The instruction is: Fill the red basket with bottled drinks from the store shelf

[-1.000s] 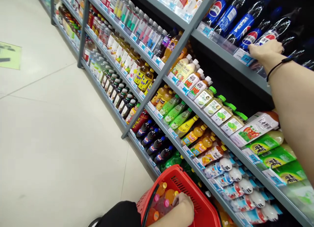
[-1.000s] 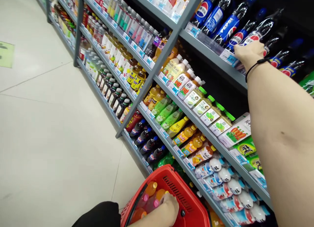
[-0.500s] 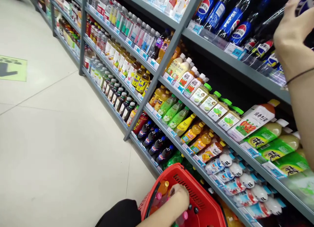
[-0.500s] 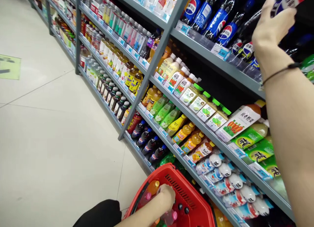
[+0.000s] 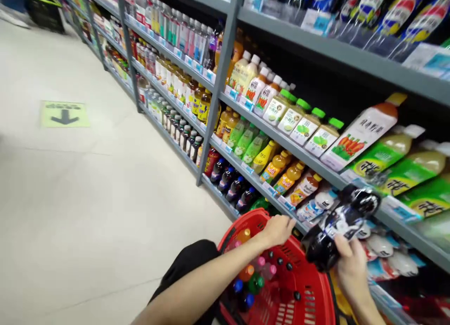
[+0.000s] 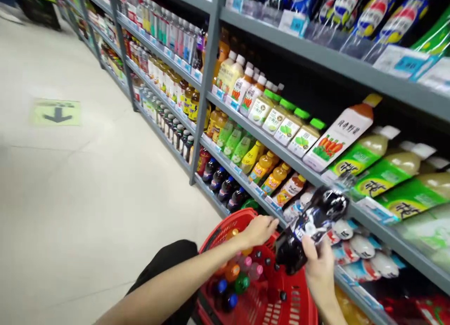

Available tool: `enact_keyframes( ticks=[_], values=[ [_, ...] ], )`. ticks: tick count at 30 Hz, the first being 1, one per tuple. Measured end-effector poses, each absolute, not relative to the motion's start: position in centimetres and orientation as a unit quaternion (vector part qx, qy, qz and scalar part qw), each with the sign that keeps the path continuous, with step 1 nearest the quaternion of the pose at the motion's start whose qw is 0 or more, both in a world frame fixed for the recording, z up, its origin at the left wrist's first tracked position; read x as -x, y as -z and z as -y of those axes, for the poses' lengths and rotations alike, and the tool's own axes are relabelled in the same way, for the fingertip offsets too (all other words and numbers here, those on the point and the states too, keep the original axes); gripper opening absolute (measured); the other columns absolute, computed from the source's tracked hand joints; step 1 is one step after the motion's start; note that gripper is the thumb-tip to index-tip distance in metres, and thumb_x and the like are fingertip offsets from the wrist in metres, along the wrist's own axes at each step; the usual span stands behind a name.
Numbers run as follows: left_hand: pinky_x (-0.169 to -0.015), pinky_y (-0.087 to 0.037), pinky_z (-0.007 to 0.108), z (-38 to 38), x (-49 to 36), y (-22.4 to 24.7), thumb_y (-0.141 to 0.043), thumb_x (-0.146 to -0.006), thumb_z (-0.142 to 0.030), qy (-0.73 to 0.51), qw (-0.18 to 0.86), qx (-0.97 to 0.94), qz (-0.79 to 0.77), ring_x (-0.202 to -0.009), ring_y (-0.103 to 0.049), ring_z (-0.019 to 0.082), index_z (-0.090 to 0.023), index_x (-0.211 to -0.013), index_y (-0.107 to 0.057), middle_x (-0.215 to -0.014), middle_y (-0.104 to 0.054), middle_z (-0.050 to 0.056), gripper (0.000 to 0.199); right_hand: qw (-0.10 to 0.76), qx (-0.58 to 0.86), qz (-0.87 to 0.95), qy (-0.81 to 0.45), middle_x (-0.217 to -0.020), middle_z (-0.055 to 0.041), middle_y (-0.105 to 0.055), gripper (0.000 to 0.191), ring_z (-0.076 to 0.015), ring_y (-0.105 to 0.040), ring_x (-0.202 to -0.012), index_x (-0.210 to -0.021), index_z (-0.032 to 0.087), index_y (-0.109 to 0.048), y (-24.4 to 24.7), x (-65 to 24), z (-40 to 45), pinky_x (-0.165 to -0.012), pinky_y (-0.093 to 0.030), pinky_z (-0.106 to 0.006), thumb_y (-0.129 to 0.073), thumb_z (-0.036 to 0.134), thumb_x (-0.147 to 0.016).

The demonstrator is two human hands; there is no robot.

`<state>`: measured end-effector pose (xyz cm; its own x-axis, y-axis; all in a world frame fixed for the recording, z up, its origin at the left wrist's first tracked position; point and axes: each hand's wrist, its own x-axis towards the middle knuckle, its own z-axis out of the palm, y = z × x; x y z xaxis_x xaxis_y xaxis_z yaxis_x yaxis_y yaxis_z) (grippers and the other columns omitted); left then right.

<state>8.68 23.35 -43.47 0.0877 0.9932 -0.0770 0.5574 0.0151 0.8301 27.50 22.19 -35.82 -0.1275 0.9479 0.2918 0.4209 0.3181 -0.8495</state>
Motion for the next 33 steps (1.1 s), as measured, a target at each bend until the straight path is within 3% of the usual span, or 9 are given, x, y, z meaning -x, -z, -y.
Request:
enact_keyframes(
  ticks=[3, 5, 8, 14, 17, 20, 23, 28, 33],
  values=[
    [-0.103, -0.052, 0.027, -23.2, -10.2, 43.4, 0.003, -0.109, -0.045, -0.419, 0.446, -0.613, -0.5, -0.114, -0.072, 0.016, -0.011, -0.132, -0.066, -0.12, -0.076, 0.012, 0.081, 0.399, 0.547, 0.629, -0.382, -0.111, -0.0136, -0.075, 0.057, -0.0345, -0.07, -0.106, -0.109, 0.017, -0.066, 42.8, -30.6, -20.0, -0.092, -0.059, -0.042, -0.07, 0.068, -0.084],
    [-0.104, -0.052, 0.029, -22.9, -11.5, 44.0, -0.022, -0.108, -0.058, -0.502, 0.504, -0.566, -0.416, -0.118, -0.069, 0.019, -0.011, -0.142, -0.06, -0.129, -0.072, 0.013, 0.069, 0.377, 0.549, 0.621, -0.413, -0.117, -0.0149, -0.074, 0.062, -0.0355, -0.07, -0.108, -0.114, 0.016, -0.066, 45.6, -31.5, -18.9, -0.093, -0.059, -0.043, -0.071, 0.069, -0.082],
    [-0.101, -0.051, 0.032, -22.1, -13.4, 45.2, -0.07, -0.089, -0.062, -0.517, 0.573, -0.524, -0.361, -0.112, -0.068, 0.023, -0.014, -0.131, -0.07, -0.126, -0.073, 0.011, 0.064, 0.354, 0.535, 0.621, -0.451, -0.12, -0.0145, -0.074, 0.063, -0.0339, -0.07, -0.11, -0.122, 0.016, -0.065, 48.1, -32.1, -17.4, -0.096, -0.058, -0.044, -0.072, 0.066, -0.085],
    [-0.07, -0.048, 0.023, -20.8, -15.9, 45.1, -0.096, -0.062, -0.05, -0.524, 0.667, -0.394, -0.354, -0.072, -0.062, 0.012, -0.008, -0.09, -0.079, -0.084, -0.074, 0.006, 0.054, 0.391, 0.504, 0.509, -0.578, -0.129, -0.0119, -0.071, 0.065, -0.031, -0.068, -0.12, -0.126, 0.02, -0.064, 50.1, -31.1, -14.8, -0.108, -0.054, -0.044, -0.08, 0.063, -0.08],
    [-0.066, -0.046, 0.021, -20.4, -16.1, 44.6, -0.098, -0.056, -0.051, -0.549, 0.676, -0.339, -0.356, -0.067, -0.059, 0.01, -0.008, -0.085, -0.078, -0.077, -0.071, 0.004, 0.055, 0.369, 0.482, 0.443, -0.66, -0.116, -0.0136, -0.075, 0.07, -0.0356, -0.07, -0.113, -0.114, 0.02, -0.071, 50.0, -30.5, -14.3, -0.1, -0.057, -0.048, -0.082, 0.074, -0.071],
    [-0.062, -0.044, 0.021, -20.2, -15.5, 44.9, -0.094, -0.059, -0.061, -0.576, 0.671, -0.287, -0.368, -0.06, -0.055, 0.009, -0.01, -0.081, -0.074, -0.072, -0.069, 0.003, 0.059, 0.348, 0.402, 0.336, -0.777, -0.102, -0.0171, -0.076, 0.074, -0.0373, -0.072, -0.106, -0.109, 0.018, -0.073, 49.3, -30.0, -13.9, -0.086, -0.061, -0.049, -0.058, 0.086, -0.084],
    [-0.065, -0.048, 0.025, -20.5, -14.6, 45.3, -0.09, -0.063, -0.067, -0.58, 0.676, -0.268, -0.366, -0.06, -0.058, 0.012, -0.01, -0.081, -0.072, -0.073, -0.071, 0.005, 0.062, 0.331, 0.347, 0.309, -0.822, -0.101, -0.0144, -0.076, 0.061, -0.0309, -0.075, -0.089, -0.119, 0.018, -0.068, 48.4, -30.0, -13.8, -0.073, -0.063, -0.041, -0.065, 0.071, -0.089],
    [-0.091, -0.055, 0.035, -20.4, -13.6, 44.5, -0.084, -0.068, -0.071, -0.541, 0.722, -0.275, -0.332, -0.1, -0.071, 0.028, -0.01, -0.096, -0.076, -0.1, -0.077, 0.015, 0.068, 0.259, 0.342, 0.444, -0.787, -0.097, -0.0087, -0.075, 0.061, -0.024, -0.074, -0.066, -0.124, 0.018, -0.055, 48.1, -30.9, -14.7, -0.07, -0.063, -0.039, -0.08, 0.057, -0.084],
    [-0.088, -0.055, 0.034, -19.9, -13.8, 43.9, -0.088, -0.064, -0.069, -0.521, 0.731, -0.299, -0.324, -0.101, -0.069, 0.025, -0.013, -0.111, -0.071, -0.111, -0.074, 0.013, 0.075, 0.288, 0.49, 0.56, -0.603, -0.092, -0.0062, -0.074, 0.062, -0.0253, -0.073, -0.074, -0.128, 0.019, -0.056, 49.3, -30.8, -14.3, -0.075, -0.06, -0.039, -0.077, 0.059, -0.086]
  ],
)
